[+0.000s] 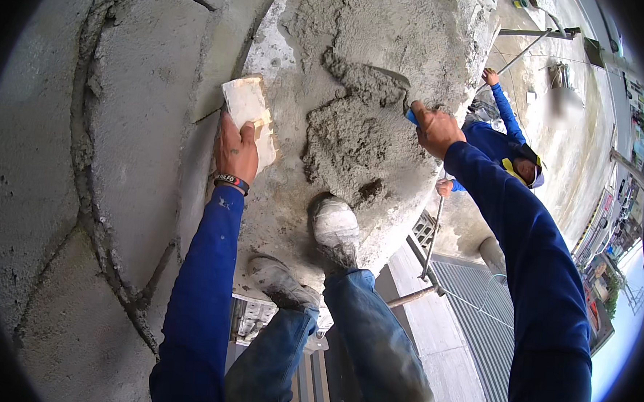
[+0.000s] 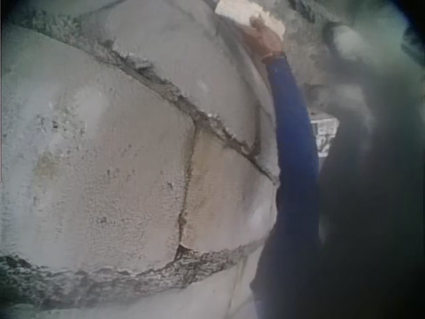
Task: The person scoops wet cement from a bucket and applies it to a vertical concrete wall using a trowel and a smaller hand tool. They repeatedly smooth the surface and fill gaps between blocks while standing on scaffolding.
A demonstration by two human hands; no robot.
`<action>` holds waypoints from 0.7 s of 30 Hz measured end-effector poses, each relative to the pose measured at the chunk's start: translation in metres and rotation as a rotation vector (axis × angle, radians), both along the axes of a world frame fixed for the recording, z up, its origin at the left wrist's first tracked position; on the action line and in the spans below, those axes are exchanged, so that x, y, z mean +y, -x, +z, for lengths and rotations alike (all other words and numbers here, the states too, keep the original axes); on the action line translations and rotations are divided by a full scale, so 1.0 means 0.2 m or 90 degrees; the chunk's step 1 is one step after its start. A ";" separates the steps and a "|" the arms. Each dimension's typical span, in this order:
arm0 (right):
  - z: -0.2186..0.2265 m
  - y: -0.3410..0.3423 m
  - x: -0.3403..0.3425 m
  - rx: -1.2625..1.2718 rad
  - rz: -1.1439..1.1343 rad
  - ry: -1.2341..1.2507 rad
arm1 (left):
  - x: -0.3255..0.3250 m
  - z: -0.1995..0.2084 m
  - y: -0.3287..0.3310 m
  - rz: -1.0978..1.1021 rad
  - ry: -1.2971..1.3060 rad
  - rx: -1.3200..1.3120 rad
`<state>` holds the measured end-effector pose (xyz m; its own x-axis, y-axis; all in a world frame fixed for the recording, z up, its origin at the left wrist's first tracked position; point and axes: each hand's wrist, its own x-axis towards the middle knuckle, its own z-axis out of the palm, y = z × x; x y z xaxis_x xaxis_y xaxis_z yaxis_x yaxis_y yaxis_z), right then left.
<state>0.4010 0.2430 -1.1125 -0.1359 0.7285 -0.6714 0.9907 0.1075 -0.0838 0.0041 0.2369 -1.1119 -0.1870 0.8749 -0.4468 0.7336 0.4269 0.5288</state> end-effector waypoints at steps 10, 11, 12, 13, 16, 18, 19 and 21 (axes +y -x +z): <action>0.43 -0.25 -0.56 0.124 -0.103 -0.090 | 1.28 -0.17 -0.50 -0.194 -0.084 0.239; 0.42 -0.30 -0.57 0.100 -0.164 -0.107 | 1.34 -0.22 -0.52 -0.213 -0.085 0.255; 0.40 -0.37 -0.60 0.072 -0.225 -0.121 | 1.36 -0.26 -0.58 -0.232 -0.084 0.267; 0.36 -0.47 -0.62 0.023 -0.303 -0.120 | 1.30 -0.26 -0.70 -0.283 -0.105 0.263; 0.20 -0.77 -0.65 -0.061 -0.439 -0.141 | 1.12 -0.20 -0.93 -0.394 -0.124 0.274; 0.09 -0.90 -0.65 -0.103 -0.439 -0.170 | 1.02 -0.18 -1.00 -0.465 -0.164 0.218; 0.06 -0.92 -0.64 -0.107 -0.459 -0.164 | 0.94 -0.14 -1.06 -0.493 -0.154 0.191; 0.00 -0.81 -0.58 -0.094 -0.479 -0.146 | 0.76 -0.13 -1.08 -0.615 -0.274 0.182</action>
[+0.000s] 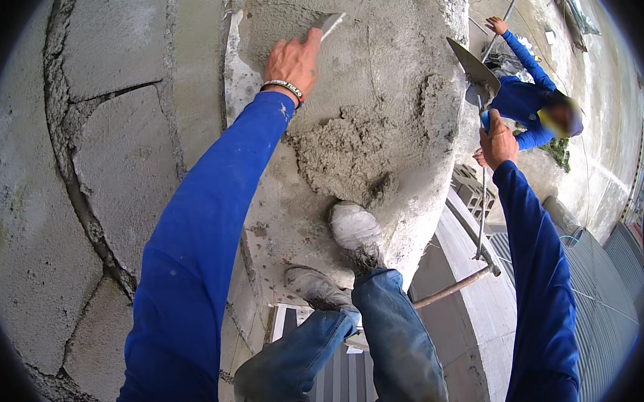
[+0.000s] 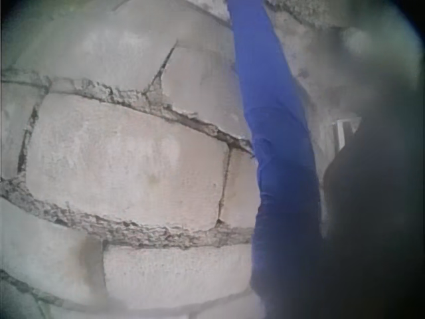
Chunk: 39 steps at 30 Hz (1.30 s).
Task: The person scoops wet cement from a bucket and applies it to a vertical concrete wall using a trowel and a smaller hand tool. They repeatedly smooth the surface and fill gaps between blocks while standing on scaffolding.
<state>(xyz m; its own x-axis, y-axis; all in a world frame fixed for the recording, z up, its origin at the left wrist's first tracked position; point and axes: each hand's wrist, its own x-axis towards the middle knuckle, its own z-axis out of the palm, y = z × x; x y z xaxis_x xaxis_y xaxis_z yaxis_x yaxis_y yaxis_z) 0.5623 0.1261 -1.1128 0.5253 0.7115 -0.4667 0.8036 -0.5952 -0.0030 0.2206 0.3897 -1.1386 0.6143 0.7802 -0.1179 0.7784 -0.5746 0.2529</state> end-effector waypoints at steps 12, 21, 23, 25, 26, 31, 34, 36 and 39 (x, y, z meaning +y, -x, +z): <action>0.04 0.54 -0.16 0.108 -0.013 0.019 | -0.88 0.53 0.32 0.147 0.041 -0.025; 0.22 1.01 -0.27 0.246 0.104 0.105 | -1.04 0.38 0.54 0.433 0.617 -0.431; 0.24 1.03 -0.33 0.237 0.142 0.125 | -1.02 0.44 0.54 0.472 0.615 -0.422; 0.26 1.02 -0.39 0.224 0.180 0.137 | -1.03 0.48 0.56 0.457 0.377 -0.374; 0.28 1.02 -0.41 0.216 0.190 0.122 | -1.05 0.52 0.60 0.424 0.297 -0.343; 0.28 1.12 -0.52 0.209 0.191 0.107 | -1.10 0.68 0.63 0.502 0.156 -0.285; 0.29 1.19 -0.58 0.239 0.162 0.065 | -1.15 0.49 0.68 0.590 0.238 -0.209; 0.35 1.19 -0.64 0.265 0.115 0.017 | -1.16 0.29 0.75 0.580 0.238 -0.195; 0.43 1.17 -0.67 0.239 -0.066 -0.013 | -1.04 0.21 0.80 0.549 0.342 -0.129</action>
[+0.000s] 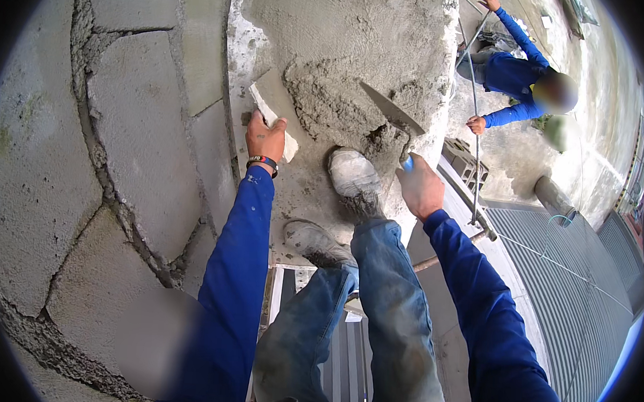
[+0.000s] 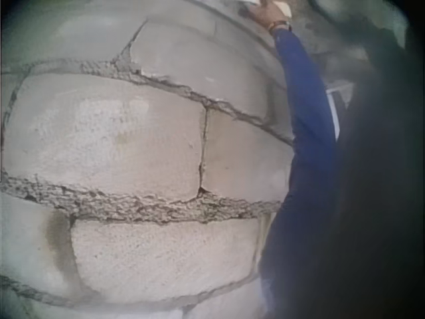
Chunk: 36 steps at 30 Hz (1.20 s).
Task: The person scoops wet cement from a bucket and applies it to a vertical concrete wall using a trowel and a smaller hand tool. They repeatedly smooth the surface and fill gaps between blocks while standing on scaffolding.
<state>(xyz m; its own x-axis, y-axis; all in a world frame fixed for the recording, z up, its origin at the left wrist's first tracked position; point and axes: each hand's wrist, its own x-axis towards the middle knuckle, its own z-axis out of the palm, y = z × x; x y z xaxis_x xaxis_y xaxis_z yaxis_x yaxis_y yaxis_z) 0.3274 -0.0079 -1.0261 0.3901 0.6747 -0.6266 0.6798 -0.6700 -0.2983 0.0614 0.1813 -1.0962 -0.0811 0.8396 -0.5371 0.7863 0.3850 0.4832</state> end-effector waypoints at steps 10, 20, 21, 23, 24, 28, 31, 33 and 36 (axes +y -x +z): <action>-0.43 0.08 0.18 0.173 -0.017 -0.040 | 0.04 -0.04 -0.27 -0.160 0.045 -0.057; -0.27 0.06 0.29 0.254 -0.011 -0.100 | 0.05 0.28 -0.52 -0.186 0.055 -0.041; -0.19 0.06 0.32 0.271 -0.014 -0.091 | 0.07 0.37 -0.51 -0.185 0.047 -0.045; 0.06 0.05 0.34 0.294 -0.021 -0.073 | 0.06 0.62 -0.50 -0.187 0.032 -0.041; 0.21 0.06 0.34 0.311 -0.021 -0.068 | 0.05 0.80 -0.47 -0.170 0.069 -0.037; 1.05 0.01 0.42 0.452 -0.096 -0.004 | -0.02 1.60 -0.38 -0.097 0.023 -0.107; 1.72 -0.10 0.36 0.471 -0.090 0.031 | -0.19 2.38 -0.24 -0.067 0.010 -0.179; 2.11 -0.10 0.33 0.481 -0.024 -0.003 | -0.33 2.83 0.01 -0.078 0.037 -0.114; 2.80 -0.08 0.30 0.453 0.037 -0.003 | -0.69 3.39 0.45 -0.147 0.051 0.035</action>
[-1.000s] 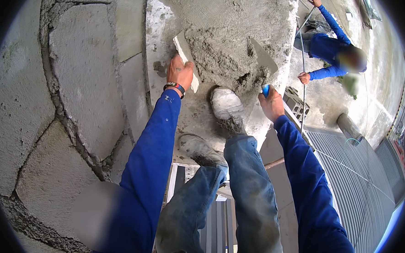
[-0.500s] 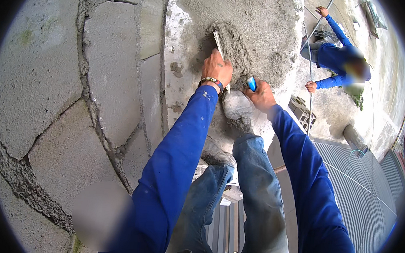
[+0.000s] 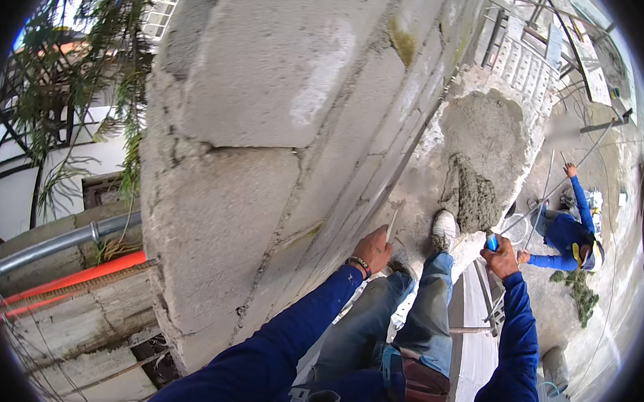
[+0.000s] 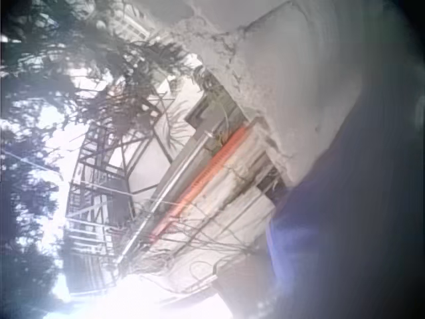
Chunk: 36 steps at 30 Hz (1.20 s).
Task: The person scoops wet cement from a bucket and applies it to a vertical concrete wall using a trowel and a smaller hand tool. They repeatedly smooth the surface and fill gaps between blocks while standing on scaffolding.
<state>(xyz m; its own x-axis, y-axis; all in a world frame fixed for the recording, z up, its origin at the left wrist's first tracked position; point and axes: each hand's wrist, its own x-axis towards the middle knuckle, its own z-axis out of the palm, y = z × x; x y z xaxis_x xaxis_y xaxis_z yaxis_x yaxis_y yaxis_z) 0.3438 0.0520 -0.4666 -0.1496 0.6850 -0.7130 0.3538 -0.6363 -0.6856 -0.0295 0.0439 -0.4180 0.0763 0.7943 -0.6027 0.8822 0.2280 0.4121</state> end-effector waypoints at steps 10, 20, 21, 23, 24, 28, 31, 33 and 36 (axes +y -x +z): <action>1.70 0.25 0.01 0.023 0.355 -0.063 | -1.68 1.02 1.00 0.304 0.232 0.152; 2.68 1.20 -0.07 0.035 0.899 -0.017 | -3.12 1.01 0.57 1.116 0.199 0.013; 2.75 1.30 -0.10 0.038 0.927 -0.031 | -3.10 1.11 0.47 1.189 0.210 -0.028; 2.88 1.54 -0.16 0.068 0.986 -0.042 | -3.25 1.11 0.28 1.206 0.238 -0.111; 2.94 1.65 -0.18 0.083 1.006 -0.045 | -3.30 1.08 0.13 1.259 0.227 -0.149; 3.18 2.18 -0.35 0.130 1.093 -0.126 | -3.43 0.96 -0.45 1.474 0.188 -0.183; 3.27 2.55 -0.49 0.156 1.178 -0.254 | -3.46 0.88 -0.66 1.317 0.235 -0.068; 3.27 2.79 -0.62 0.141 1.233 -0.412 | -3.41 0.79 -0.68 1.238 0.238 -0.022; 3.28 3.06 -1.07 0.061 1.318 -0.906 | -3.45 0.64 -0.79 1.206 0.227 0.027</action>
<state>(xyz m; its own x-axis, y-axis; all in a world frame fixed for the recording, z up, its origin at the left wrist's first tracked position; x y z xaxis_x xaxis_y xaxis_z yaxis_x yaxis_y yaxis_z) -0.2677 -0.1627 0.1888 -0.8873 -0.4347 -0.1540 -0.3922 0.8870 -0.2437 0.1292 -0.6456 -0.2900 -0.6235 -0.3294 -0.7091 -0.5710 0.8114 0.1252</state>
